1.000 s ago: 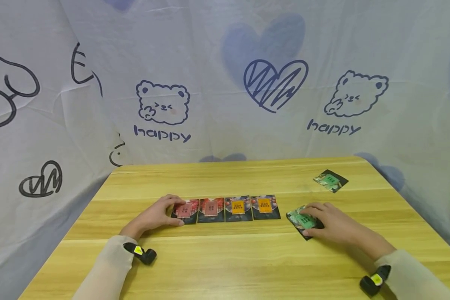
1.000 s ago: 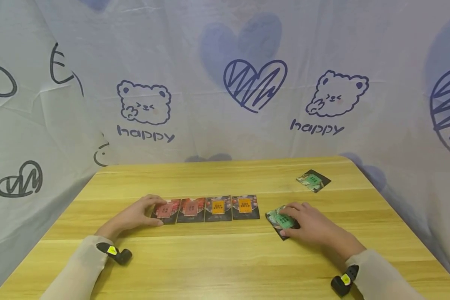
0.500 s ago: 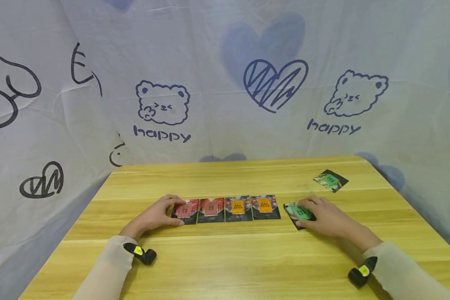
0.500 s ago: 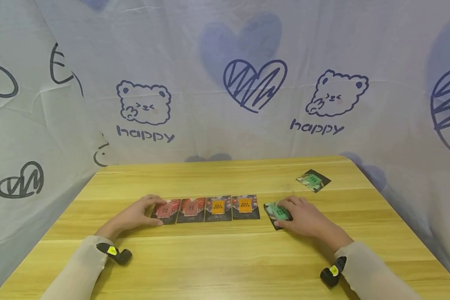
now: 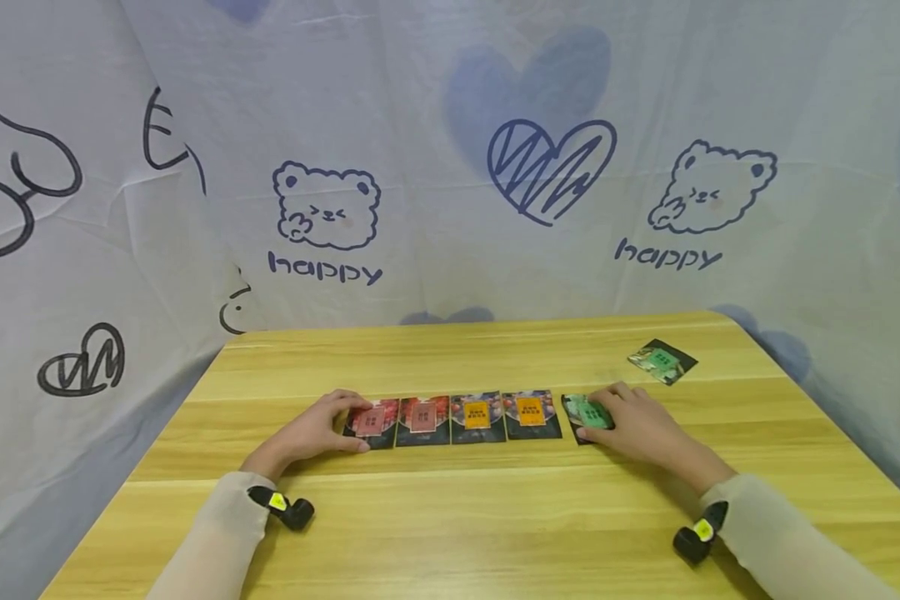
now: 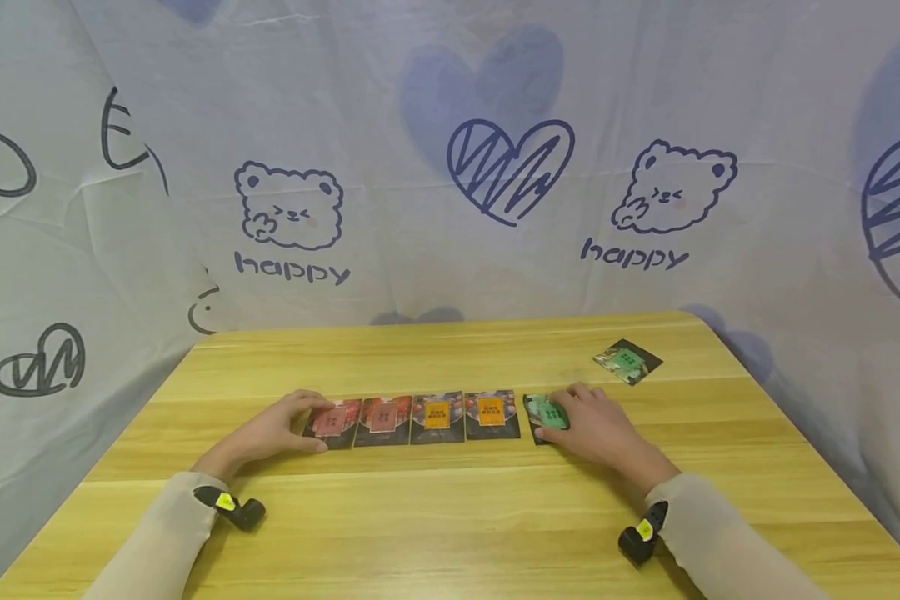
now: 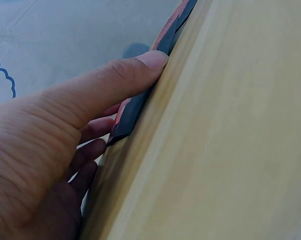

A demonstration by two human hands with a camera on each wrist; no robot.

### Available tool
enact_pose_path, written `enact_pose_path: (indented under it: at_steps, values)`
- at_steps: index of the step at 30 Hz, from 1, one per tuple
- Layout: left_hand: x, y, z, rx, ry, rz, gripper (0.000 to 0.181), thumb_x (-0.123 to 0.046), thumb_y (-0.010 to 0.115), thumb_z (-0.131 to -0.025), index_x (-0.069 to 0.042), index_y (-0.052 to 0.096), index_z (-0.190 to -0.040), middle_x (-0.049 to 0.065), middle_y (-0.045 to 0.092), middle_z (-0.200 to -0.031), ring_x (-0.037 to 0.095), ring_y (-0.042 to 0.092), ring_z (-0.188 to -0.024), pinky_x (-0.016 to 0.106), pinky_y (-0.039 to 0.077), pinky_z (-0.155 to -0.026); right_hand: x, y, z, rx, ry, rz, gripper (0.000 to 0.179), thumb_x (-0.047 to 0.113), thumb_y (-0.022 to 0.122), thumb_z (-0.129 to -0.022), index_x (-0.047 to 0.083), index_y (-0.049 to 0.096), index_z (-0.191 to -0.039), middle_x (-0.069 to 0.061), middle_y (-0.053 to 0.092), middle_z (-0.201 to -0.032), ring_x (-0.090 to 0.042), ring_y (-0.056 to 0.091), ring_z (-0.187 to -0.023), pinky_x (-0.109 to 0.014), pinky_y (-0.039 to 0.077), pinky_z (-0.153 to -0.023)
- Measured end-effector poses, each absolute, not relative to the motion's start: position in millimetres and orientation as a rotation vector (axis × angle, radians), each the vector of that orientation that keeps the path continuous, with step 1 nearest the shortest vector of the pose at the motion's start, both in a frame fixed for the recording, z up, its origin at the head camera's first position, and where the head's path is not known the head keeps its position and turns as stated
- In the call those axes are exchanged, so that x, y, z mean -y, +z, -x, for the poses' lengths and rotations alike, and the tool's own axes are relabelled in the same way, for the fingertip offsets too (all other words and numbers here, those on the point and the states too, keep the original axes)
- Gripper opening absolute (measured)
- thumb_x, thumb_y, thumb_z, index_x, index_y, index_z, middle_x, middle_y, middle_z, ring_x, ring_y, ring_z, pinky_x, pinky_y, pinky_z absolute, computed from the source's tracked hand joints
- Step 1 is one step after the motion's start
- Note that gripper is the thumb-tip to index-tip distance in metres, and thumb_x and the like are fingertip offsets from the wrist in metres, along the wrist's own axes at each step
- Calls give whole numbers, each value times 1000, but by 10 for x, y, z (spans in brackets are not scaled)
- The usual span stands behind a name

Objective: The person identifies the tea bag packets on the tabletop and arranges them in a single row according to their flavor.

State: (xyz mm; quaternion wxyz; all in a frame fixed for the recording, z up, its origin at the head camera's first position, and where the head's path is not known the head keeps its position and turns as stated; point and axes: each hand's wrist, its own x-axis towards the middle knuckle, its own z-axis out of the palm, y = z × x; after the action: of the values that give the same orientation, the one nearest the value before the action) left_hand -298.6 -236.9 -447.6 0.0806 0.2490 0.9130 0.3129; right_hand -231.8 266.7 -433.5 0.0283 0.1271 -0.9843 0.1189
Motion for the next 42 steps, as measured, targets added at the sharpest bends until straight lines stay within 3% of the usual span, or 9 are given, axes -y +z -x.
enact_pose_path:
  at_steps: [8,42]
  values:
    - [2364,-4452,2963,-2721,946,-736,71,-47,83,-75,-18,58,-135,16,38,-147,41,31,-136,62,26,-108,-2591,-4339,2397,3067,349,-312,76,63,60,-87,7,54,-138,-23,48,-133,-46,47,-114,-64,43,-89]
    - [2362,-4441,2941,-2721,941,-731,72,-47,83,-75,-18,58,-135,17,39,-146,42,32,-136,63,26,-108,-2521,-4251,2393,3073,430,-288,74,58,64,-88,4,53,-138,-25,47,-133,-44,47,-112,-62,42,-90]
